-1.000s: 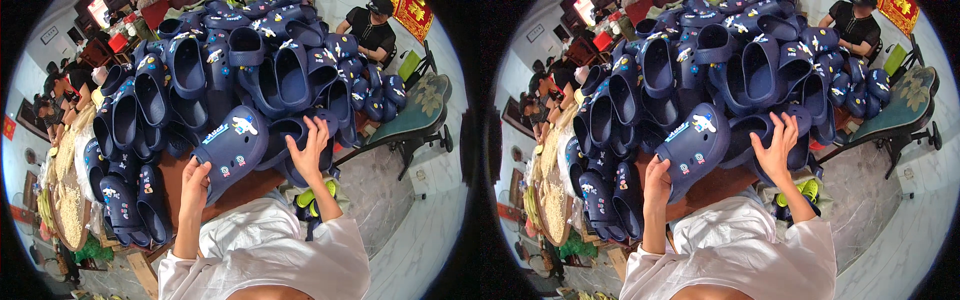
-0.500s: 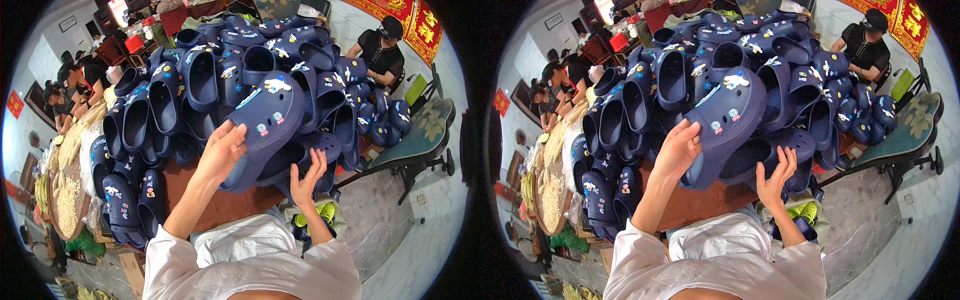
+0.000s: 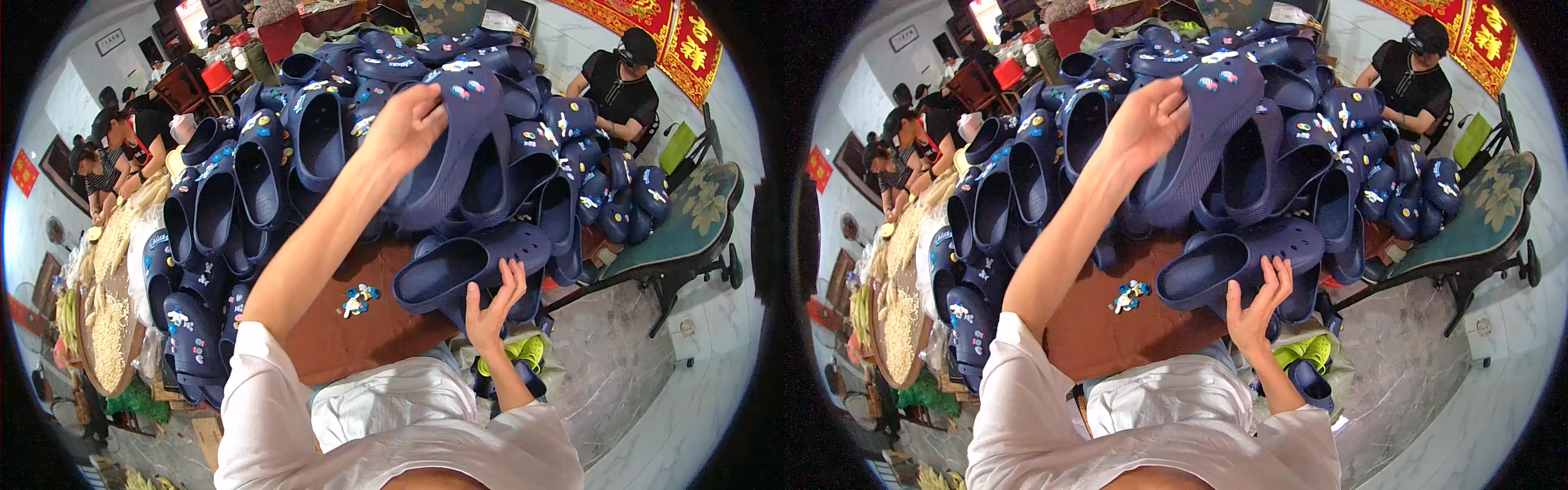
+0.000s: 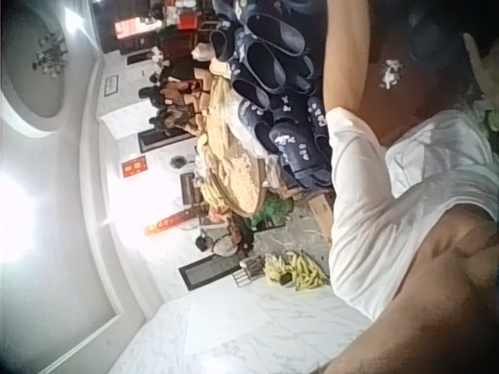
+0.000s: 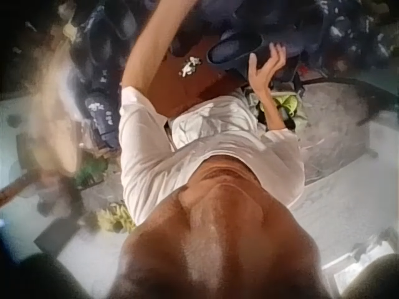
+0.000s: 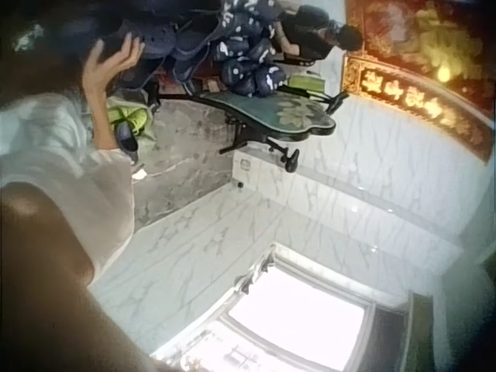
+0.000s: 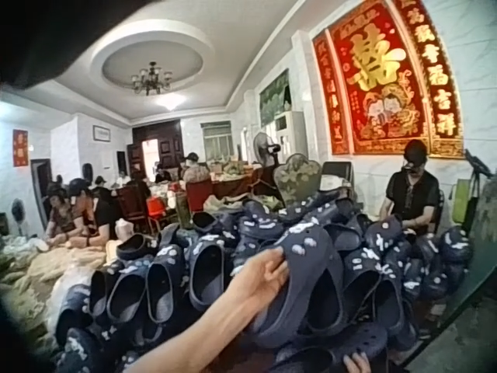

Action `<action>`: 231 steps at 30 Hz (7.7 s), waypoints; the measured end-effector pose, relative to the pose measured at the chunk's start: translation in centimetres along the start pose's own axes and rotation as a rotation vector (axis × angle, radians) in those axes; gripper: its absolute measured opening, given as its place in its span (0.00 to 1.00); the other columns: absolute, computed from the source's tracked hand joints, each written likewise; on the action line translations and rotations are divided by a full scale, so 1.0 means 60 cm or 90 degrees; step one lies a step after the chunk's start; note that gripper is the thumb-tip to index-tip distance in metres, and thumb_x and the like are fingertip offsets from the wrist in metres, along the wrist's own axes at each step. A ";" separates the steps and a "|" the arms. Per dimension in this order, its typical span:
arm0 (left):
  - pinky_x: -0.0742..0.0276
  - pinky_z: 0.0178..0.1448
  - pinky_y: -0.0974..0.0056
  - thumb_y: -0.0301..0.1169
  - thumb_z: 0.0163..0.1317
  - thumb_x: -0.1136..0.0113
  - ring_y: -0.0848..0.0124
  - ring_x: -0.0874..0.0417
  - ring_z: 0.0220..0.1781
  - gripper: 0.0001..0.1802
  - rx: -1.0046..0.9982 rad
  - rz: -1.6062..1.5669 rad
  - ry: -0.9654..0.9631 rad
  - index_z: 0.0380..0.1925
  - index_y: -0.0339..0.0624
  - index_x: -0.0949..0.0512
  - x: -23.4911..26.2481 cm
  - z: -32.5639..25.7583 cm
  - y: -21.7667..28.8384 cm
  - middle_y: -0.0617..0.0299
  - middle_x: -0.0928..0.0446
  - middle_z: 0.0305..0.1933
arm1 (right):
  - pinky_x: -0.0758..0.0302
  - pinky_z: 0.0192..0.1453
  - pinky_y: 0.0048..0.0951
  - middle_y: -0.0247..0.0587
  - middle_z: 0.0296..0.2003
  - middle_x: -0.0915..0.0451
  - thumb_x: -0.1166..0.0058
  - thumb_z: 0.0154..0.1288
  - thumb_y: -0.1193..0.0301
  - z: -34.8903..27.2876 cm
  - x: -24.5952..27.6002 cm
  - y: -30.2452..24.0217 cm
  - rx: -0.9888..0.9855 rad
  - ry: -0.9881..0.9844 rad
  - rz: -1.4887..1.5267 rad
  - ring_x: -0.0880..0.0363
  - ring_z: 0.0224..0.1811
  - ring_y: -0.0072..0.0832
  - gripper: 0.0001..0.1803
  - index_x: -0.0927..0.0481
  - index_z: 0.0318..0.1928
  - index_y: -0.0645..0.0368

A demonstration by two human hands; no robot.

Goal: Attaching decorative plastic charms to the holes of navy blue clogs.

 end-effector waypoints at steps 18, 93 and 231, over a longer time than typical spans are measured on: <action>0.22 0.60 0.64 0.27 0.67 0.42 0.65 0.18 0.55 0.20 -0.165 0.496 -0.159 0.59 0.34 0.26 0.017 0.020 -0.057 0.54 0.20 0.53 | 0.45 0.74 0.51 0.59 0.65 0.41 0.41 0.61 0.76 -0.044 0.013 0.013 -0.062 -0.014 0.018 0.43 0.71 0.55 0.32 0.36 0.66 0.68; 0.31 0.66 0.53 0.20 0.57 0.42 0.51 0.26 0.62 0.23 -0.265 0.885 0.530 0.55 0.34 0.24 0.315 -0.658 -0.175 0.44 0.25 0.59 | 0.24 0.48 0.50 0.60 0.43 0.23 0.48 0.65 0.75 -0.232 -0.166 -0.234 -0.009 -0.719 0.360 0.21 0.43 0.59 0.21 0.30 0.57 0.68; 0.33 0.58 0.67 0.23 0.60 0.39 0.76 0.25 0.47 0.02 -0.045 -0.303 0.453 0.33 0.41 0.21 0.383 -0.586 -0.265 0.67 0.23 0.38 | 0.22 0.51 0.35 0.41 0.36 0.19 0.35 0.55 0.77 0.006 -0.346 -0.207 0.116 -0.836 0.212 0.17 0.43 0.36 0.16 0.20 0.45 0.61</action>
Point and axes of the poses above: each hand's wrist, its own z-axis towards the middle knuckle, its own x-axis out of the back of the hand, y = z × x, the point moved 1 cm from there along z, towards the middle knuckle
